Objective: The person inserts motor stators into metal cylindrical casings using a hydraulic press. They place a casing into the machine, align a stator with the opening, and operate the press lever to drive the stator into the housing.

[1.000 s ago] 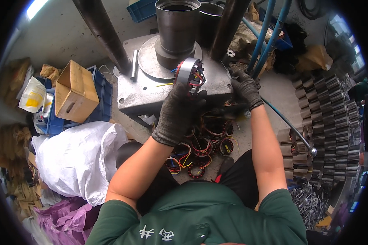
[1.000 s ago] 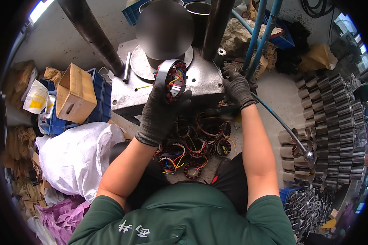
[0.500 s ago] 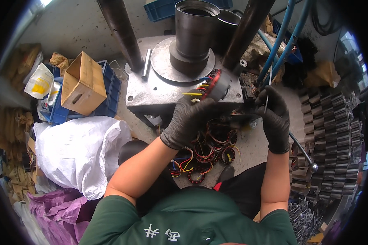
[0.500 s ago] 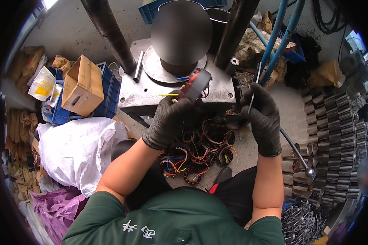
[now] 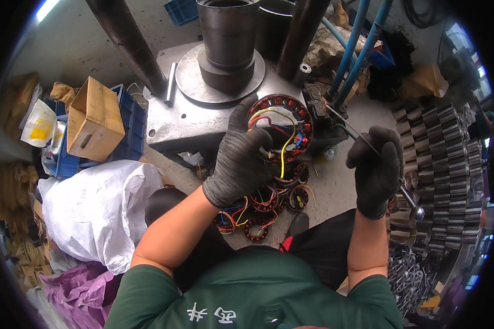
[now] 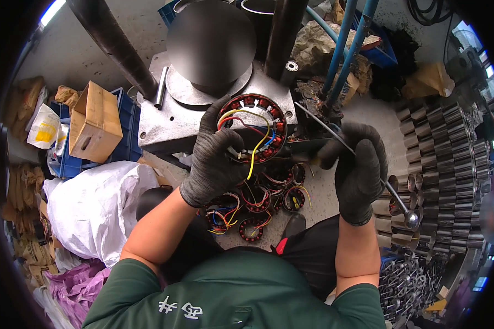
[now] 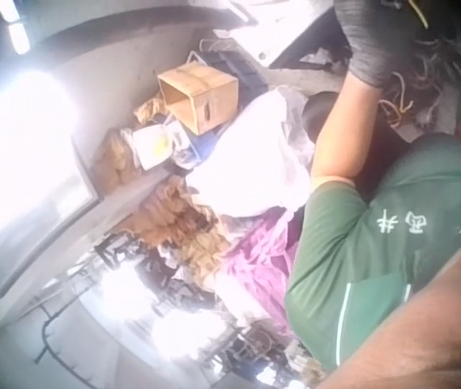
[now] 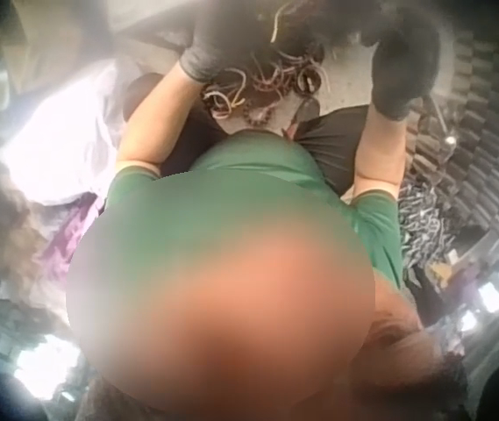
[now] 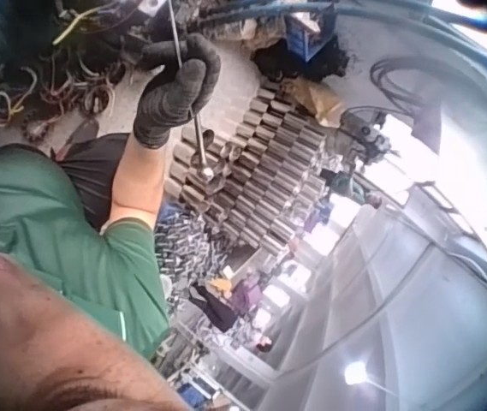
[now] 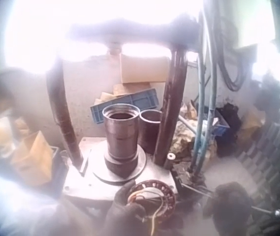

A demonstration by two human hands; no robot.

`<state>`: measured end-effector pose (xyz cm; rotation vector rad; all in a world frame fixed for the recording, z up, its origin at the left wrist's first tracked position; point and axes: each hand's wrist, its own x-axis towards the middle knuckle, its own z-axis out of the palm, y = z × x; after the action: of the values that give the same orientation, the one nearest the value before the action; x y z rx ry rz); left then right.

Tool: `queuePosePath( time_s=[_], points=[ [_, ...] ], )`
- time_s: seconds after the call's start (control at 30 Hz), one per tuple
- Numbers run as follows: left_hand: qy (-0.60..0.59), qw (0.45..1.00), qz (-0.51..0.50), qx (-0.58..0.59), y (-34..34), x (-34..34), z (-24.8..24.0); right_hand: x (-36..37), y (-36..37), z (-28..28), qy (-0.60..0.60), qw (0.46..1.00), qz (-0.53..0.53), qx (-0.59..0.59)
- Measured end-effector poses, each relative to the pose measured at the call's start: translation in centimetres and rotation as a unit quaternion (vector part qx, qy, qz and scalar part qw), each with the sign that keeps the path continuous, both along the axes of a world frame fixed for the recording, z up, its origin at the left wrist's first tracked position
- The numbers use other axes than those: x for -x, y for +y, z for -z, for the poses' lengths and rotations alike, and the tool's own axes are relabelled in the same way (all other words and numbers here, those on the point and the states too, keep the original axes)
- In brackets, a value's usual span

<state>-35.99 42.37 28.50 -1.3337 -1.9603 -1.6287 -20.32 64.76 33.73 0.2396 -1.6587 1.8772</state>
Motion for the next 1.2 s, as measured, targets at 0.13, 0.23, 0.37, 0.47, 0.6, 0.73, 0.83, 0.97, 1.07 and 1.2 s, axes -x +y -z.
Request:
queuePosePath(
  time_s=[0.13, 0.23, 0.37, 0.47, 0.6, 0.73, 0.83, 0.97, 1.07, 1.2],
  points=[
    [0.025, 0.999, -0.01, 0.02, 0.3, 0.0, 0.3, 0.2, -2.0, -1.1, -0.065, 0.99, 0.034, -0.121],
    [0.011, 1.0, -0.006, 0.025, 0.1, -0.1, 0.0, 0.4, -2.5, -0.7, -0.055, 0.979, 0.039, -0.192],
    [0.002, 1.0, -0.01, 0.003, 0.6, -0.2, 0.1, 1.0, -3.2, -0.6, -0.082, 0.977, 0.03, -0.196],
    [0.007, 1.0, -0.012, 0.01, 0.4, -0.2, 0.1, 1.5, -3.6, -0.3, -0.102, 0.976, 0.047, -0.186],
    [-0.022, 0.999, -0.004, 0.023, 0.2, -0.5, 0.5, 1.7, -2.9, 0.2, -0.11, 0.961, 0.076, -0.24],
    [-0.032, 0.999, 0.02, 0.021, 0.4, -0.7, 0.2, 1.9, -3.4, 0.7, -0.103, 0.967, 0.097, -0.212],
    [-0.033, 0.998, 0.031, 0.031, 0.2, -0.8, 0.1, 1.7, -3.2, 0.3, -0.134, 0.966, 0.082, -0.207],
    [-0.036, 0.998, 0.035, 0.043, 0.1, -1.0, -0.1, 1.3, -3.0, 0.1, -0.167, 0.966, 0.072, -0.181],
    [-0.043, 0.998, 0.033, 0.039, 0.2, -1.1, 0.0, 1.2, -2.9, 0.3, -0.168, 0.96, 0.083, -0.211],
    [-0.087, 0.994, 0.039, 0.046, 0.3, -1.0, -0.2, 1.3, -2.9, 0.6, -0.06, 0.966, 0.082, -0.236]
  ],
)
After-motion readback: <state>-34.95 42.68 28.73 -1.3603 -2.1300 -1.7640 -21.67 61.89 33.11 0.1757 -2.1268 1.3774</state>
